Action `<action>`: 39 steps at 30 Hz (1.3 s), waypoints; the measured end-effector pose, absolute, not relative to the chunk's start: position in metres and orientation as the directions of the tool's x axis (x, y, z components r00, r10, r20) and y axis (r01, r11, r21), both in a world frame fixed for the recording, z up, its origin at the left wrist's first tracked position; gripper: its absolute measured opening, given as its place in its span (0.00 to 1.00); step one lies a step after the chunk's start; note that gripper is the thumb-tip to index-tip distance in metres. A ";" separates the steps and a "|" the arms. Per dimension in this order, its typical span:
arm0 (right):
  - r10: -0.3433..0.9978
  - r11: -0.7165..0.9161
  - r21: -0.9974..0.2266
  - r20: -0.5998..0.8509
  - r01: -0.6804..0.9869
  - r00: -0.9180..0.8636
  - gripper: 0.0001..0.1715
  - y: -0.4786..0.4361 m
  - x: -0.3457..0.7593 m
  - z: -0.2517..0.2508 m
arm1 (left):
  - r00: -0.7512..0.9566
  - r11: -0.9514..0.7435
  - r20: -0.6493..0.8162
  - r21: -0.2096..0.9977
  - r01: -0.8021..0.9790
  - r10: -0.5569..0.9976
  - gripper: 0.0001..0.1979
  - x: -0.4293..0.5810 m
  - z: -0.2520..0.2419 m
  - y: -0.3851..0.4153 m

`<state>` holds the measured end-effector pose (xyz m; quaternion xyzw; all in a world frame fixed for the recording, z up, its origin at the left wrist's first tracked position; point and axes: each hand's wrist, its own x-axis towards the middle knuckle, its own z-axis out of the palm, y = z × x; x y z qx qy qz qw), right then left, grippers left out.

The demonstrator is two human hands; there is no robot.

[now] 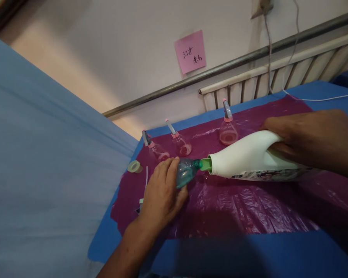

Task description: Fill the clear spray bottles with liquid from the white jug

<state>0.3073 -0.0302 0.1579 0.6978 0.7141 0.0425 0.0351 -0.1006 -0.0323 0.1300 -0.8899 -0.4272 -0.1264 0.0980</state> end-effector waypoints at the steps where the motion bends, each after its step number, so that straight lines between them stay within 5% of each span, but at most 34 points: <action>1: 1.000 0.023 0.109 0.002 0.994 -0.023 0.05 -0.030 0.306 0.159 | 0.612 -0.619 0.298 -0.085 0.781 0.732 0.40 -0.100 0.133 -0.032; 9: 0.996 -0.018 0.077 -0.080 0.997 0.024 0.03 -0.031 0.294 0.176 | 0.648 -0.608 0.224 -0.226 0.761 0.728 0.42 -0.098 0.147 -0.030; 39: 0.999 0.033 0.087 -0.006 0.996 -0.032 0.05 -0.031 0.295 0.174 | 0.687 -0.599 0.099 -0.412 0.686 0.719 0.41 -0.084 0.174 -0.028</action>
